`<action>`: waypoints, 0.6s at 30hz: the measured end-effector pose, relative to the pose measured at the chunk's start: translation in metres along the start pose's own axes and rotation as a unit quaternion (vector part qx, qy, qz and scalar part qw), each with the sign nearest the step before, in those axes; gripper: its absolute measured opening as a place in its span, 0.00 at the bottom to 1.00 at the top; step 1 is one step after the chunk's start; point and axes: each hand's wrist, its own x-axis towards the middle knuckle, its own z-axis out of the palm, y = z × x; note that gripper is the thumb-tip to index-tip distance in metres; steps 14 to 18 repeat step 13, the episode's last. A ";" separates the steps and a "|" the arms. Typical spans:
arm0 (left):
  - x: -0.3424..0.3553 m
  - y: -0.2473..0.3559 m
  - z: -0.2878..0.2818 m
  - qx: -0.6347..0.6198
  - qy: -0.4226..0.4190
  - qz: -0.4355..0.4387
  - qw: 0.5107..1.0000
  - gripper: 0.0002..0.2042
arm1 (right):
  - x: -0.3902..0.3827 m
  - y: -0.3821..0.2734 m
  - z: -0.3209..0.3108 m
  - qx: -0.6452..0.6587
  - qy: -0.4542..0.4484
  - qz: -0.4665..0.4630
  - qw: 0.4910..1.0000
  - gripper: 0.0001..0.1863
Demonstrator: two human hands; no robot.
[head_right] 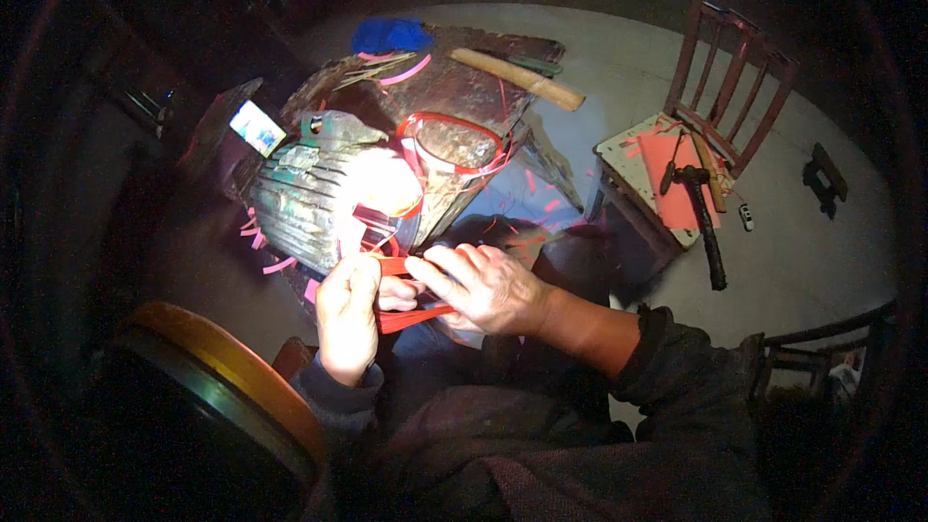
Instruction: The person winds red insulated copper wire into the slots of a green cylindrical motor stator. They use a screwdriver to push the wire into place, a hammer to tap the windings, and a wooden stick to press the wire down. The person also uses scissors to trim excess wire and continues winding additional turns into the stator.
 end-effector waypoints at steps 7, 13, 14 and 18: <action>-0.015 0.011 -0.005 0.039 -0.049 -0.011 0.998 0.22 | -0.014 0.007 0.026 0.215 0.093 0.144 0.961 0.43; -0.017 0.006 0.000 0.561 -0.146 0.284 0.764 0.38 | -0.025 0.029 0.055 0.317 0.056 0.175 0.930 0.42; -0.017 0.006 0.000 0.561 -0.146 0.284 0.764 0.38 | -0.025 0.029 0.055 0.317 0.056 0.175 0.930 0.42; -0.017 0.006 0.000 0.561 -0.146 0.284 0.764 0.38 | -0.025 0.029 0.055 0.317 0.056 0.175 0.930 0.42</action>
